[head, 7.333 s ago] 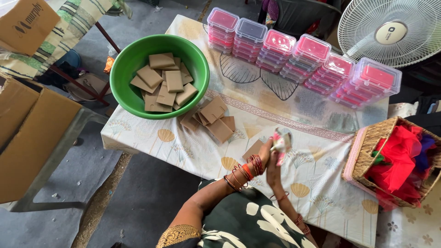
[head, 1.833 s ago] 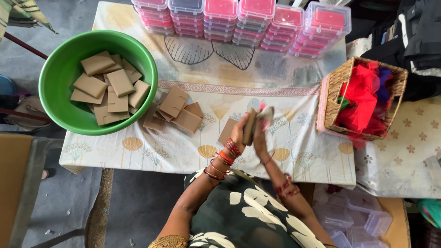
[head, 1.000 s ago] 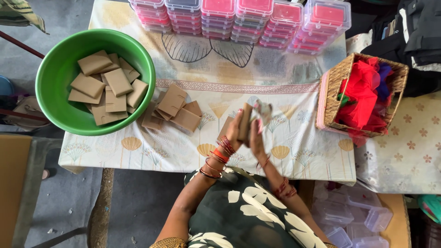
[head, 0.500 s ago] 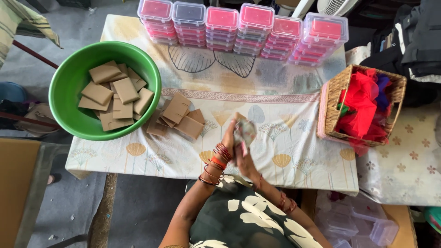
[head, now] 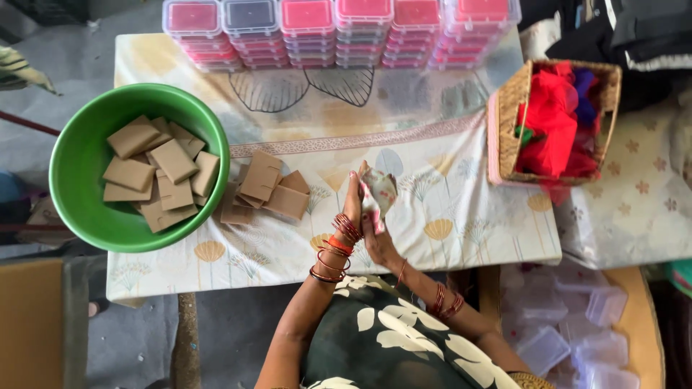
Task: The person wipes rectangular soap bars with a cloth, then wraps one bar in red tissue paper and places it into a clear plastic container. The finished unit is set aside with other completed containers.
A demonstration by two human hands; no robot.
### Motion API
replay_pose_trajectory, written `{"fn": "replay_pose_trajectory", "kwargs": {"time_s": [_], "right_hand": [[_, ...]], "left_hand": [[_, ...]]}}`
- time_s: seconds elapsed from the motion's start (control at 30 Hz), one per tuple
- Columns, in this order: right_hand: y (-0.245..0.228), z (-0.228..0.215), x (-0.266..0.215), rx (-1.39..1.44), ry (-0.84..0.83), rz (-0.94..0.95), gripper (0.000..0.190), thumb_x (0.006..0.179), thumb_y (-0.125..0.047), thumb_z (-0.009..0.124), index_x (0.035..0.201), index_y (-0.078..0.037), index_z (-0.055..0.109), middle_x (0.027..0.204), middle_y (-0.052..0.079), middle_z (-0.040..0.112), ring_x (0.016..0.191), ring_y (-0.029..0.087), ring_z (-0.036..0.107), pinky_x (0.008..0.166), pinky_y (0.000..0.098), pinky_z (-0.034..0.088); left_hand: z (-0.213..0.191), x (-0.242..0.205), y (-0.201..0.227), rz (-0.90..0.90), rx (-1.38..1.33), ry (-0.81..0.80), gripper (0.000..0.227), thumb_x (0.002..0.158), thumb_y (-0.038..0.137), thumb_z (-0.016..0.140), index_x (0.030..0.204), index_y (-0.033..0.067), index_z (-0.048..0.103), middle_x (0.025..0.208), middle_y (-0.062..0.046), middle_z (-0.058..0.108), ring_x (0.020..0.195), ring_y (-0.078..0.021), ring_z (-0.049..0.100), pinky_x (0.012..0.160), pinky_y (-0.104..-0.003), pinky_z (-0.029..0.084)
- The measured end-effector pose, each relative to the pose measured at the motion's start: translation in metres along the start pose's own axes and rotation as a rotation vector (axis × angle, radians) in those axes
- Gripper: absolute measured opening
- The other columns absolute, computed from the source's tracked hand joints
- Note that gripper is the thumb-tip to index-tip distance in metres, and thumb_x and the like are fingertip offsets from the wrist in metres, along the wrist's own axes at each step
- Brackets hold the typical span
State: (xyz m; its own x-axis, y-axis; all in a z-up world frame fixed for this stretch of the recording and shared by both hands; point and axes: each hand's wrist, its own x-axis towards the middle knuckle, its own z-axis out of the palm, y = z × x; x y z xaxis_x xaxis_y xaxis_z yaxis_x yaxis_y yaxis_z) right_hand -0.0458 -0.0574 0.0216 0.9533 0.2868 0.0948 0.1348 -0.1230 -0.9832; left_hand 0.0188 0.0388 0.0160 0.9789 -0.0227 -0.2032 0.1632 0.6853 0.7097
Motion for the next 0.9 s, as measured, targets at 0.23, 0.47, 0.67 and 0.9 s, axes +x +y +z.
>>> {"fn": "replay_pose_trajectory", "kwargs": {"time_s": [0.23,0.47,0.67,0.9], "right_hand": [[-0.007,-0.018,0.075,-0.14,0.234,-0.107,0.049,0.11,-0.023,0.041,0.152,0.003,0.043,0.156,0.02,0.051,0.144,0.028,0.051,0.118,0.0348,0.039],[-0.088,0.069,0.011,0.154,0.067,0.654,0.061,0.109,-0.025,0.039,0.169,-0.016,0.037,0.139,0.032,0.065,0.105,0.061,0.052,0.091,0.0641,0.044],[-0.052,0.064,0.054,-0.238,0.315,-0.005,0.054,0.11,-0.026,0.041,0.16,-0.009,0.036,0.154,0.02,0.056,0.131,0.032,0.054,0.116,0.0445,0.039],[-0.052,0.096,0.038,-0.2,0.478,0.007,0.051,0.111,-0.026,0.044,0.156,-0.004,0.037,0.152,0.021,0.053,0.137,0.029,0.055,0.118,0.0396,0.041]], "left_hand": [[-0.01,-0.009,-0.009,-0.233,0.007,0.002,0.075,0.105,0.058,0.032,0.158,0.0045,0.036,0.163,-0.011,0.04,0.145,-0.0209,0.041,0.121,-0.035,0.03],[-0.077,0.014,0.02,-0.052,0.086,0.023,0.092,0.1,0.073,0.017,0.162,0.0054,0.03,0.163,-0.014,0.037,0.146,-0.0253,0.043,0.122,-0.037,0.03],[-0.067,-0.027,0.036,-0.271,0.085,-0.03,0.094,0.1,0.074,0.024,0.16,0.0017,0.03,0.167,-0.014,0.032,0.153,-0.0259,0.033,0.126,-0.038,0.024],[-0.078,-0.034,0.053,-0.219,0.008,-0.148,0.099,0.099,0.076,0.026,0.161,-0.0016,0.03,0.166,-0.016,0.036,0.152,-0.0281,0.036,0.125,-0.04,0.026]]}}
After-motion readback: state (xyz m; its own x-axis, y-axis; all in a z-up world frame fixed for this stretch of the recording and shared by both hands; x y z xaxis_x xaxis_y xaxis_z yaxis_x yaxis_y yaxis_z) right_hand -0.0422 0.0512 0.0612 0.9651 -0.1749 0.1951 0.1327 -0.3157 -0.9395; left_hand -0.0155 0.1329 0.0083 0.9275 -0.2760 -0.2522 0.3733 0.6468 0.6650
